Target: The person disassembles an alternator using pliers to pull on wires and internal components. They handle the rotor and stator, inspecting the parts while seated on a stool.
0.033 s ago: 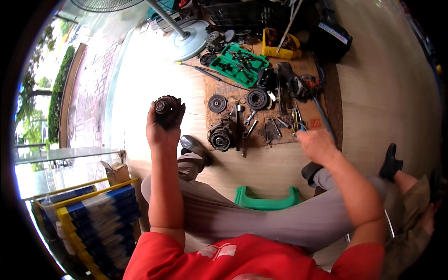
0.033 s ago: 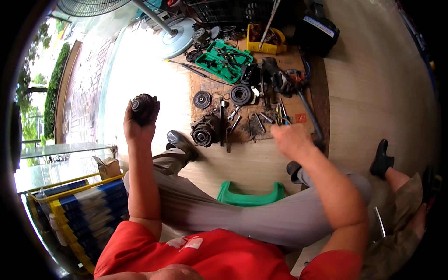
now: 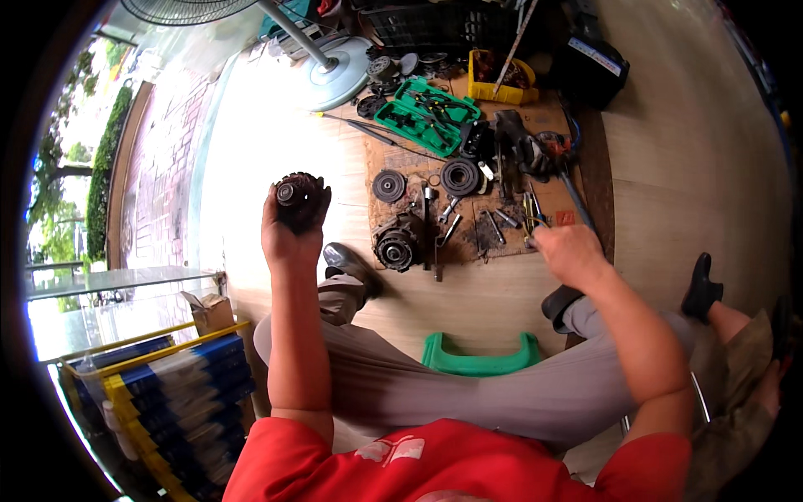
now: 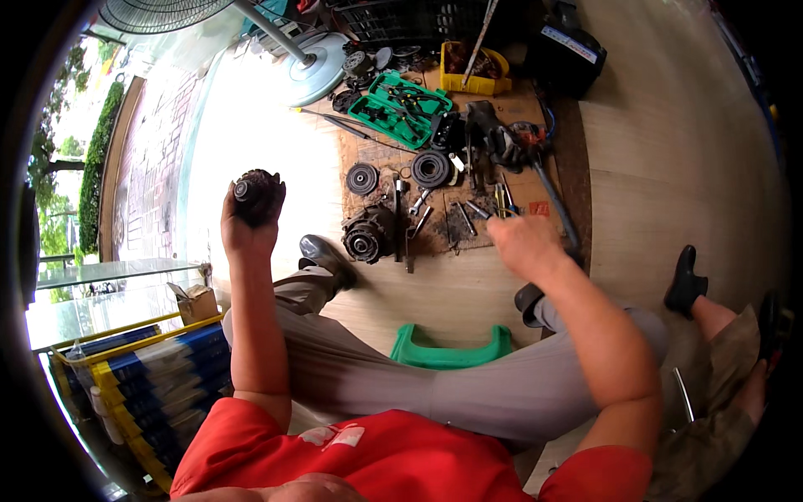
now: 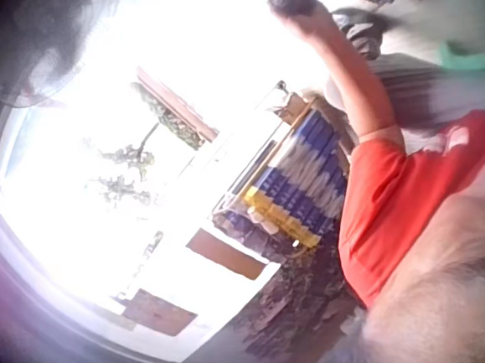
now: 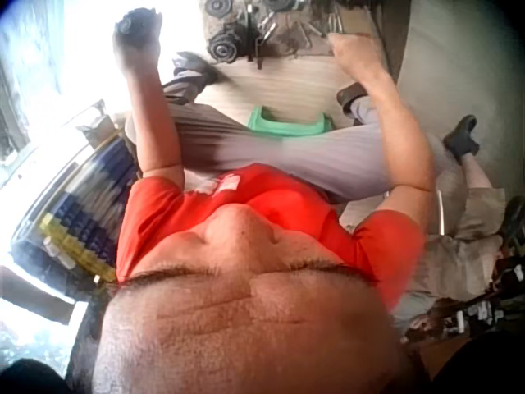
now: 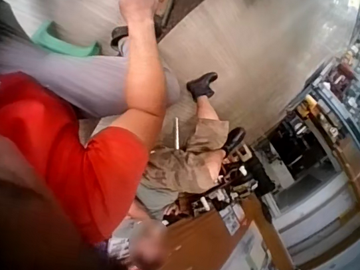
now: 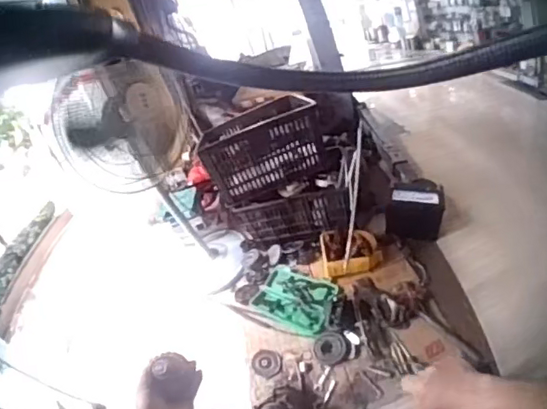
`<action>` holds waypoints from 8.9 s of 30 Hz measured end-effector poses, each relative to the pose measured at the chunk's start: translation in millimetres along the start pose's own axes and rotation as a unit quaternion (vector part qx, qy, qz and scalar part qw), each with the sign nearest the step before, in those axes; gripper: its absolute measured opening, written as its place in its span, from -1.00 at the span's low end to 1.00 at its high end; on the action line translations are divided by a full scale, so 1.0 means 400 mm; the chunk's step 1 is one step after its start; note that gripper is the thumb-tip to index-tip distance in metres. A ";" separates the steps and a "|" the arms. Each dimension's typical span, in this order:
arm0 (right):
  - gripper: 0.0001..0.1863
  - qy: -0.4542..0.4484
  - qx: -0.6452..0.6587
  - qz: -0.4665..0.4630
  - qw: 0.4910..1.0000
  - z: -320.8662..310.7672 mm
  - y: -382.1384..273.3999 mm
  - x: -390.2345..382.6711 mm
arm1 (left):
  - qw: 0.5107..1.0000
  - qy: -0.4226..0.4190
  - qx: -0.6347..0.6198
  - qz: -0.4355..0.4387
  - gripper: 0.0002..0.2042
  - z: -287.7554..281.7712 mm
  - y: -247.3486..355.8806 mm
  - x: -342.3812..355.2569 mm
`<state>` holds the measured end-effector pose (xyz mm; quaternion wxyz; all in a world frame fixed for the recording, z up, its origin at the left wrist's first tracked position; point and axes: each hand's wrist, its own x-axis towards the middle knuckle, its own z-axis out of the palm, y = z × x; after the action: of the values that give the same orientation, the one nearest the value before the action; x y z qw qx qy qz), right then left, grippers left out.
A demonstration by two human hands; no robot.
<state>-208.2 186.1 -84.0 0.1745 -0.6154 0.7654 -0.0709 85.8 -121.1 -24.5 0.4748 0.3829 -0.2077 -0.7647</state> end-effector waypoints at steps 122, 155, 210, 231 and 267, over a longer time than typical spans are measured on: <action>-0.93 0.180 0.171 -0.119 0.961 -0.080 -0.166 0.155 | 0.938 -0.307 -0.023 -0.157 -0.70 0.131 -0.247 -0.157; -0.74 0.257 0.134 -0.089 0.953 -0.154 -0.136 0.147 | 0.941 -0.230 0.145 -0.203 -0.62 0.148 -0.228 -0.197; -0.91 0.030 0.151 -0.081 0.985 -0.072 -0.213 0.169 | 0.989 -0.097 0.048 -0.097 -0.69 0.146 -0.208 -0.134; -0.85 -0.101 0.080 -0.091 0.987 -0.079 -0.247 0.134 | 0.976 -0.205 -0.003 -0.079 -0.62 0.085 -0.125 -0.065; -0.86 -0.116 0.028 -0.060 0.991 -0.054 -0.113 0.043 | 0.998 -0.066 -0.011 -0.002 -0.59 0.074 -0.008 -0.054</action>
<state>-177.4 156.7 -52.6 0.2747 -0.6591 0.6994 -0.0313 66.6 -101.8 0.1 0.4628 0.3264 -0.2295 -0.7916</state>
